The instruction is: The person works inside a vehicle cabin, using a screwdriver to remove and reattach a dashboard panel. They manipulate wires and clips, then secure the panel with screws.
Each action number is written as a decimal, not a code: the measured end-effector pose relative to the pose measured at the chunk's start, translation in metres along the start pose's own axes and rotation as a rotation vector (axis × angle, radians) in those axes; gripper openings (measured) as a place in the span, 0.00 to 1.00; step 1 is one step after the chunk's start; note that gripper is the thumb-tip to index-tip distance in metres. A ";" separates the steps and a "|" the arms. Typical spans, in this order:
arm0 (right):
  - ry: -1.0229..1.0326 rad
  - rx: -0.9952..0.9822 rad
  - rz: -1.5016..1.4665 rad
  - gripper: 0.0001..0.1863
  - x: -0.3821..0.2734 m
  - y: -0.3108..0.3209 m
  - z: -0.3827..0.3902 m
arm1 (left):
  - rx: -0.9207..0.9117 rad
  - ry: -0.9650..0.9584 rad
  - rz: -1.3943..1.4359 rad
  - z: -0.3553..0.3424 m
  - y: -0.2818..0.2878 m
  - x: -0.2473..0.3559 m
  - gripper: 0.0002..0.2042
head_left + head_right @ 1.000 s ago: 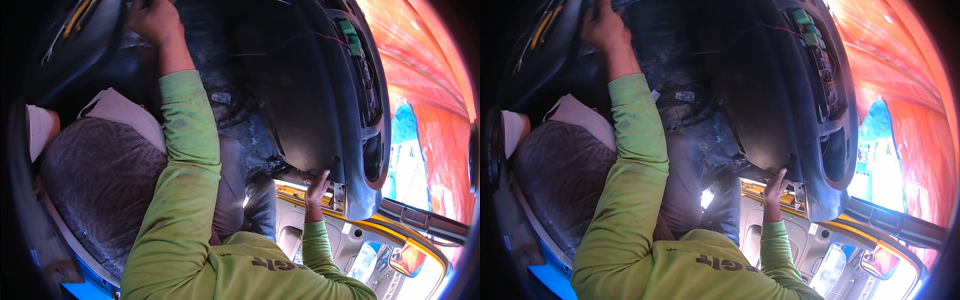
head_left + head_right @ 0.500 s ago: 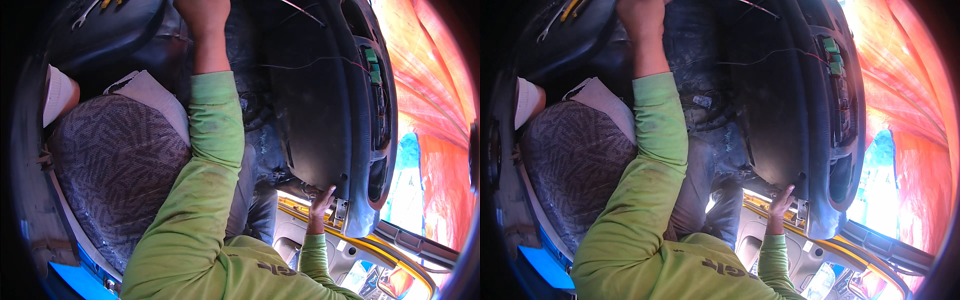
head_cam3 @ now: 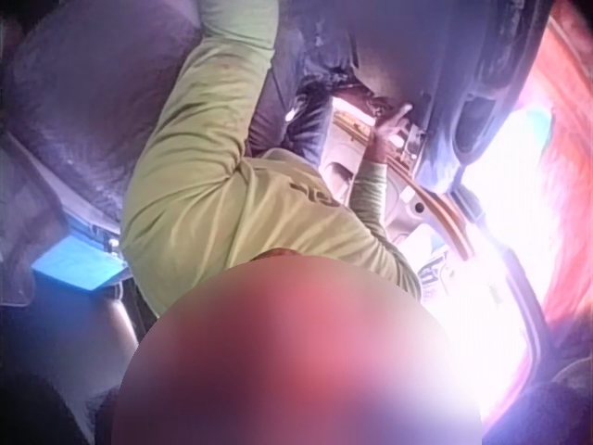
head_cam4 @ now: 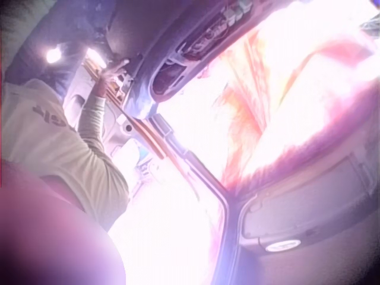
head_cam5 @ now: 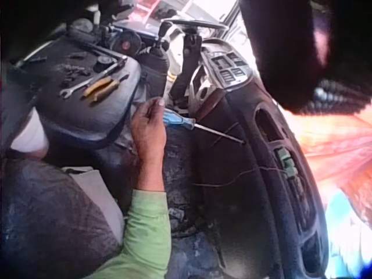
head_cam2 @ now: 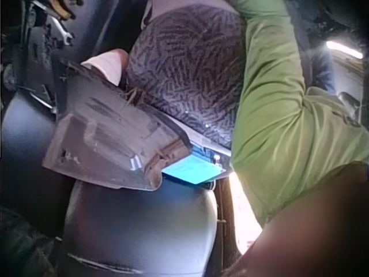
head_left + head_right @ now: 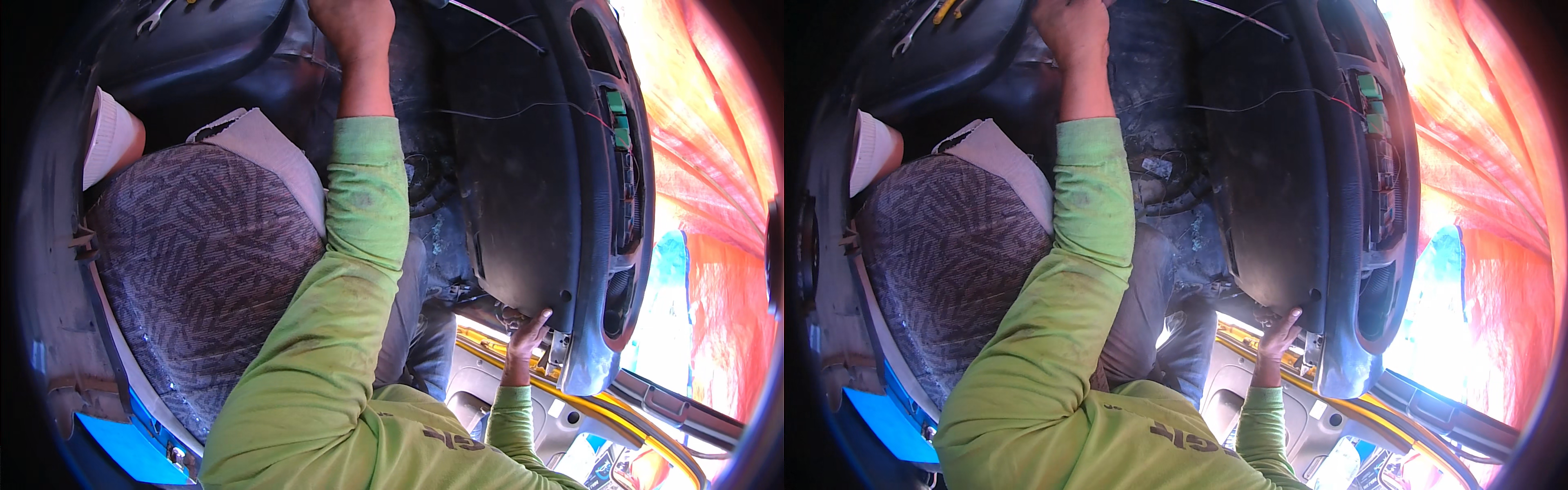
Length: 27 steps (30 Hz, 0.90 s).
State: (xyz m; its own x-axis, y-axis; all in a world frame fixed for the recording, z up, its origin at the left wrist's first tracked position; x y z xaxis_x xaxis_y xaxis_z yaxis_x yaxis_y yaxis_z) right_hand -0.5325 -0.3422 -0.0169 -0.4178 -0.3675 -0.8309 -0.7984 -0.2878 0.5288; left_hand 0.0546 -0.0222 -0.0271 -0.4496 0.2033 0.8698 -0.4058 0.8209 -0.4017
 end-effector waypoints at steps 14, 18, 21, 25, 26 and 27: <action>0.030 0.061 -0.023 0.37 0.004 0.008 0.001 | -0.155 0.161 -0.321 -0.003 -0.009 0.007 0.27; -0.100 0.289 0.014 0.39 0.029 0.029 0.001 | -0.311 0.237 -0.165 0.006 -0.015 0.013 0.21; -0.114 0.180 -0.048 0.41 0.032 0.017 -0.002 | -0.388 0.190 0.161 0.002 -0.013 0.024 0.10; -0.082 0.078 -0.071 0.41 0.019 0.004 0.000 | -0.519 0.164 0.420 -0.004 -0.016 0.032 0.11; -0.027 0.027 -0.087 0.39 0.013 0.003 0.000 | -0.540 0.145 0.453 -0.001 -0.019 0.035 0.11; -0.029 -0.003 -0.056 0.38 0.014 0.004 0.000 | -0.563 0.113 0.510 0.001 -0.023 0.041 0.11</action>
State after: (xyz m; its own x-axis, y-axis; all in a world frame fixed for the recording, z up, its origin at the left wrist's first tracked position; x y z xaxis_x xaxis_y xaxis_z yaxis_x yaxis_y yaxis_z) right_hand -0.5417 -0.3482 -0.0270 -0.3851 -0.3254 -0.8636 -0.8195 -0.3097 0.4822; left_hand 0.0451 -0.0337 0.0175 -0.3763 0.6584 0.6519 0.3102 0.7525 -0.5810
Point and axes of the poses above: each hand's wrist, its own z-axis away from the middle knuckle, its own y-axis out of the back of the hand, x = y × z, the point moved 8 cm from there along -z, towards the middle knuckle, and after that the axes turned 5 degrees about -z, right-handed, at the moved point
